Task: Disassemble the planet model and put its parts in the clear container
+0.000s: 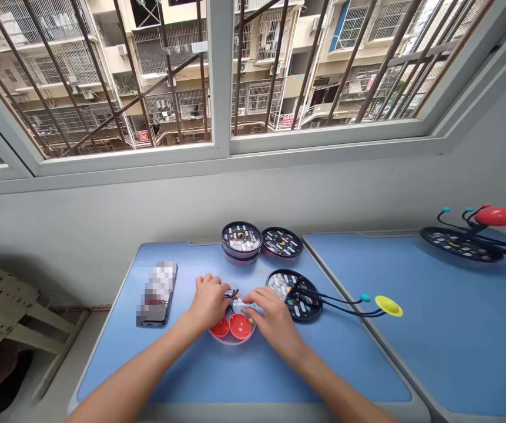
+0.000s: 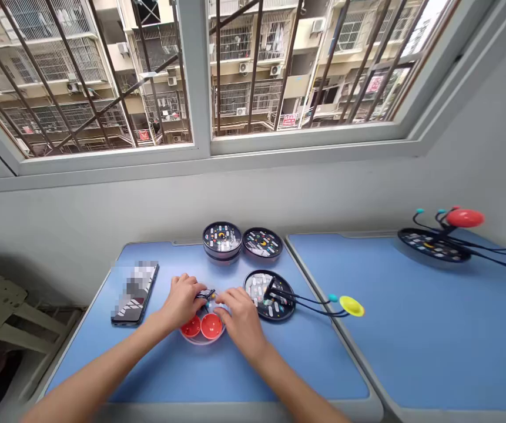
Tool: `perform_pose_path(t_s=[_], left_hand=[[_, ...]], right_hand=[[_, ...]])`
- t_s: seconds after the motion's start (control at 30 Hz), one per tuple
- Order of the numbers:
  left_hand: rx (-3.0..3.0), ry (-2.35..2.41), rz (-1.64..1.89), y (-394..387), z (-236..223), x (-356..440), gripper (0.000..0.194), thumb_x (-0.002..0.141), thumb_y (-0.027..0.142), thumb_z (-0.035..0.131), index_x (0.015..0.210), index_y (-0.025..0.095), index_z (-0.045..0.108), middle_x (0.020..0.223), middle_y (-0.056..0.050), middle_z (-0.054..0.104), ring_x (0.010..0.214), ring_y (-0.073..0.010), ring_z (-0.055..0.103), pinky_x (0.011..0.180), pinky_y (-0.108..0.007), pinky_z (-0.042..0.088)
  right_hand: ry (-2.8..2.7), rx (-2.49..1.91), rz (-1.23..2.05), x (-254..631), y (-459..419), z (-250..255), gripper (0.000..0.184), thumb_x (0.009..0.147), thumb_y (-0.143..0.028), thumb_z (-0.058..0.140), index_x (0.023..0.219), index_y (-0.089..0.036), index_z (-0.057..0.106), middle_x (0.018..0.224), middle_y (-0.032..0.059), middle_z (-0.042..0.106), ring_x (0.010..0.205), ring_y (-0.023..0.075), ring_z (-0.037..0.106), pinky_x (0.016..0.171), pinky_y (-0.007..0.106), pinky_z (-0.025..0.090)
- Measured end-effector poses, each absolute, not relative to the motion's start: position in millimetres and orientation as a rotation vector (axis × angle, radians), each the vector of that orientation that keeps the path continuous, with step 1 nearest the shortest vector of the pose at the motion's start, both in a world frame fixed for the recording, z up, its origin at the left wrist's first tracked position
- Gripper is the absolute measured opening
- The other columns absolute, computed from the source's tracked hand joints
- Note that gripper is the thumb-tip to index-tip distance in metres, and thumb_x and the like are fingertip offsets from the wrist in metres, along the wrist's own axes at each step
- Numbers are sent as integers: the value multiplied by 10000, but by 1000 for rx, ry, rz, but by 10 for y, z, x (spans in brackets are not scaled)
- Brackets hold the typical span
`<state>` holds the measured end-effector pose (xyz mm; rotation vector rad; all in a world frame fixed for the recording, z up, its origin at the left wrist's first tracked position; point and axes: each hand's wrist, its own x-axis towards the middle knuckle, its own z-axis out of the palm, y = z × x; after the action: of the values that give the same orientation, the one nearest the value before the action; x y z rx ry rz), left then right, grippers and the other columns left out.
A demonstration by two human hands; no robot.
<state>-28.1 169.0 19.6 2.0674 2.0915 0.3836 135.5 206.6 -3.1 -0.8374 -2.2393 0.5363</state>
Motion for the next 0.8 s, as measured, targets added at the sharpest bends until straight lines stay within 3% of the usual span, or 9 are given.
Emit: perform_pose_path(t_s=[0.2, 0.33, 0.47, 0.6, 0.8], left_hand=[[1960, 2156, 604, 1504, 287, -5, 223, 831, 202, 462, 889, 196, 677, 857, -61, 643, 862, -218, 493, 775, -350, 361], [1767, 1879, 819, 1376, 235, 551, 196, 765, 148, 515, 818, 201, 696, 776, -17, 674, 783, -163, 555, 809, -294, 418], [1767, 1824, 913, 1528, 79, 944, 300, 747, 131, 491, 992, 178, 658, 1038, -64, 648, 959, -217, 547, 903, -349, 422], [2016, 1862, 740, 1845, -95, 1031, 415, 770, 160, 478, 1181, 152, 539, 1352, -131, 421, 1217, -321, 376, 1014, -472, 315], [2152, 1828, 693, 2072, -252, 1041, 411, 791, 310, 556, 1186, 205, 511, 1410, -118, 336, 1150, -320, 446, 948, -487, 383]], right_hand=[[-2188, -1036, 444, 1985, 2358, 160, 75, 795, -263, 503, 794, -226, 568, 831, 54, 637, 850, 239, 553, 767, 369, 432], [-2234, -1236, 442, 2289, 2776, 185, 82, 673, -258, 559, 746, -219, 564, 775, 58, 650, 781, 263, 567, 686, 379, 434], [-2368, -1306, 521, 2281, 3005, 122, 65, 596, -224, 591, 653, -220, 560, 680, 17, 664, 683, 212, 599, 613, 295, 435], [-2484, -1291, 578, 2200, 3056, 56, 42, 597, -220, 570, 629, -204, 593, 605, 4, 663, 620, 195, 606, 565, 263, 419], [-2511, -1228, 518, 2164, 3064, 60, 119, 634, -292, 490, 576, -220, 564, 566, 10, 651, 589, 200, 607, 547, 270, 433]])
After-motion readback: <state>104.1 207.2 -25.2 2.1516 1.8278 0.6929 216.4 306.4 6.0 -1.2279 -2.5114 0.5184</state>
